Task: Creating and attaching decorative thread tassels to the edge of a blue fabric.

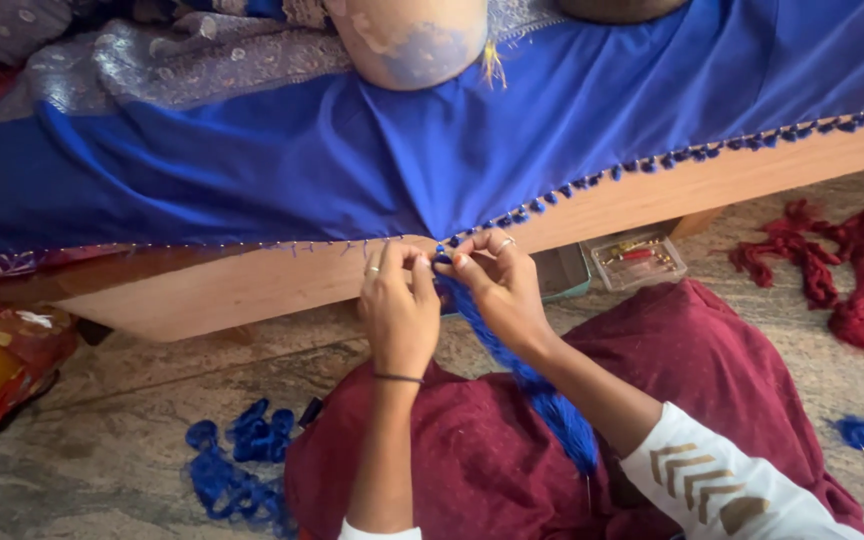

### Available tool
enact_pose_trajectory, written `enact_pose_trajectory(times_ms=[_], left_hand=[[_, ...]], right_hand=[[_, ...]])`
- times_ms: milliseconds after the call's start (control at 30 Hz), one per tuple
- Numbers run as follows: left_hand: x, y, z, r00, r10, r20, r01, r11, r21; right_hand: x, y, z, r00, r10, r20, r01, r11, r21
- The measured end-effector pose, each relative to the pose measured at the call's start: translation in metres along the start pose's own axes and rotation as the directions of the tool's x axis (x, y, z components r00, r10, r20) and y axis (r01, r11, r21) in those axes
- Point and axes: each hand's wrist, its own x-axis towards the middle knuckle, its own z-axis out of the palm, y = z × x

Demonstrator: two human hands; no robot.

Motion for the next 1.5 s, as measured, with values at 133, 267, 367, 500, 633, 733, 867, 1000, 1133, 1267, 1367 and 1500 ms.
enact_pose_trajectory(times_ms=[133, 267, 367, 500, 633, 733, 867, 1000, 1133, 1267, 1367, 1500], left_hand=[[-0.003, 0.002, 0.000, 0.999, -0.049, 0.022, 0.051, 0.997, -0.063], [0.008, 0.012, -0.007, 0.978, -0.156, 0.139, 0.197, 0.909, -0.367], [0.012, 0.013, -0.014, 0.955, -0.196, 0.221, 0.272, 0.877, -0.395], [0.010, 0.010, -0.016, 0.995, 0.023, 0.098, 0.012, 0.940, -0.341], [0.011, 0.024, -0.020, 0.999, -0.040, 0.022, 0.045, 0.944, -0.326], [0.009, 0.029, -0.021, 0.985, -0.169, 0.033, 0.171, 0.936, -0.307], [0.009, 0.034, -0.021, 0.995, -0.002, -0.101, -0.007, 0.995, -0.098], [0.007, 0.040, -0.022, 0.979, 0.134, -0.151, -0.124, 0.990, 0.070], [0.004, 0.039, -0.020, 0.942, 0.310, -0.126, -0.265, 0.921, 0.286], [0.006, 0.034, -0.016, 0.920, 0.380, -0.101, -0.346, 0.904, 0.253], [0.009, 0.031, -0.013, 0.962, 0.246, -0.116, -0.241, 0.969, 0.057], [0.008, 0.012, -0.007, 0.994, 0.063, -0.085, -0.072, 0.992, -0.106]], right_hand=[[-0.001, 0.013, -0.004, 0.998, -0.027, 0.059, 0.021, 0.996, 0.092], [-0.009, 0.005, 0.000, 0.997, -0.067, 0.041, 0.065, 0.997, 0.036], [-0.006, -0.020, 0.004, 0.996, -0.084, 0.033, 0.085, 0.996, -0.037], [0.002, -0.032, 0.004, 0.994, -0.112, -0.008, 0.103, 0.942, -0.320], [0.005, -0.045, 0.009, 0.943, -0.316, 0.105, 0.332, 0.859, -0.390], [0.005, -0.050, 0.012, 0.955, -0.290, 0.067, 0.297, 0.909, -0.294], [0.005, -0.046, 0.011, 0.955, -0.294, -0.026, 0.257, 0.870, -0.421], [0.005, -0.049, 0.007, 0.857, -0.509, 0.074, 0.458, 0.688, -0.563], [0.010, -0.059, 0.008, 0.791, -0.562, 0.243, 0.559, 0.503, -0.659], [0.012, -0.054, 0.003, 0.719, -0.600, 0.351, 0.635, 0.360, -0.684], [0.010, -0.047, -0.002, 0.830, -0.515, 0.217, 0.499, 0.510, -0.701], [0.009, -0.037, -0.010, 0.999, 0.041, -0.018, -0.044, 0.953, -0.300]])
